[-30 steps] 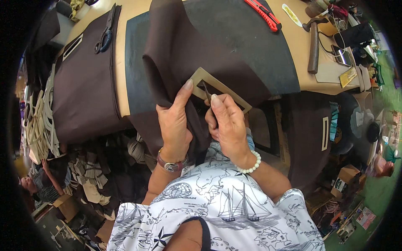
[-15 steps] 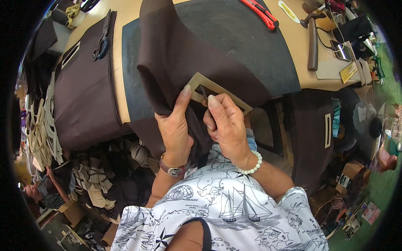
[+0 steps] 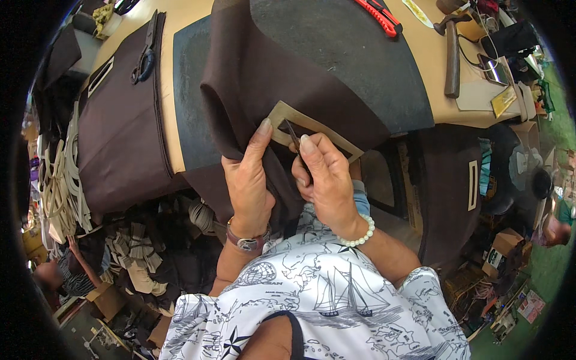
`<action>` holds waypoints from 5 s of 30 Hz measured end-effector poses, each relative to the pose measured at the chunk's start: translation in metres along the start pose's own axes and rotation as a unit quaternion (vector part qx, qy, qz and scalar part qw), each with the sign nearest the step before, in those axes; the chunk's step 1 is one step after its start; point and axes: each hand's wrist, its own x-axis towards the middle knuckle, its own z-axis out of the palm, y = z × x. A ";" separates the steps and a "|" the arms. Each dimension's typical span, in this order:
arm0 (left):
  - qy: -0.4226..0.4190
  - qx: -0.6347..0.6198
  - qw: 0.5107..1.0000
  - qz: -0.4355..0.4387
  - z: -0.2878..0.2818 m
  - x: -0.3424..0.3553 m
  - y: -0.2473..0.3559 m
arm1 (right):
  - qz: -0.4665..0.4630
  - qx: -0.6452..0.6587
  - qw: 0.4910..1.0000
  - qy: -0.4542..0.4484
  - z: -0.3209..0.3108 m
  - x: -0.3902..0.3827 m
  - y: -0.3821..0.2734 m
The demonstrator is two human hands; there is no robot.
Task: The person aligns a rectangular template on a brown leather piece and uses a utility knife to cut a slot in the center. They use small snips to trim the leather edges around the template and a hammer to tap the leather flat. The person works on a tabletop and moves the leather to their lap while trimming.
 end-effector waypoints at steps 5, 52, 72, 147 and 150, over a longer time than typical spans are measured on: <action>-0.014 -0.010 1.000 -0.013 -0.003 0.001 0.000 | 0.012 0.029 1.000 -0.003 0.000 0.002 0.001; -0.015 0.104 0.974 -0.200 0.050 0.145 0.008 | -0.465 -0.566 0.654 -0.190 -0.041 0.160 -0.126; -0.069 0.137 0.961 -0.231 0.052 0.145 0.013 | -0.282 -0.513 0.780 -0.219 -0.041 0.156 -0.139; -0.071 0.123 0.966 -0.218 0.049 0.142 0.010 | -0.432 -0.591 0.653 -0.194 -0.042 0.158 -0.124; -0.042 0.154 0.967 -0.197 0.053 0.139 0.009 | -0.429 -0.605 0.647 -0.178 -0.043 0.159 -0.122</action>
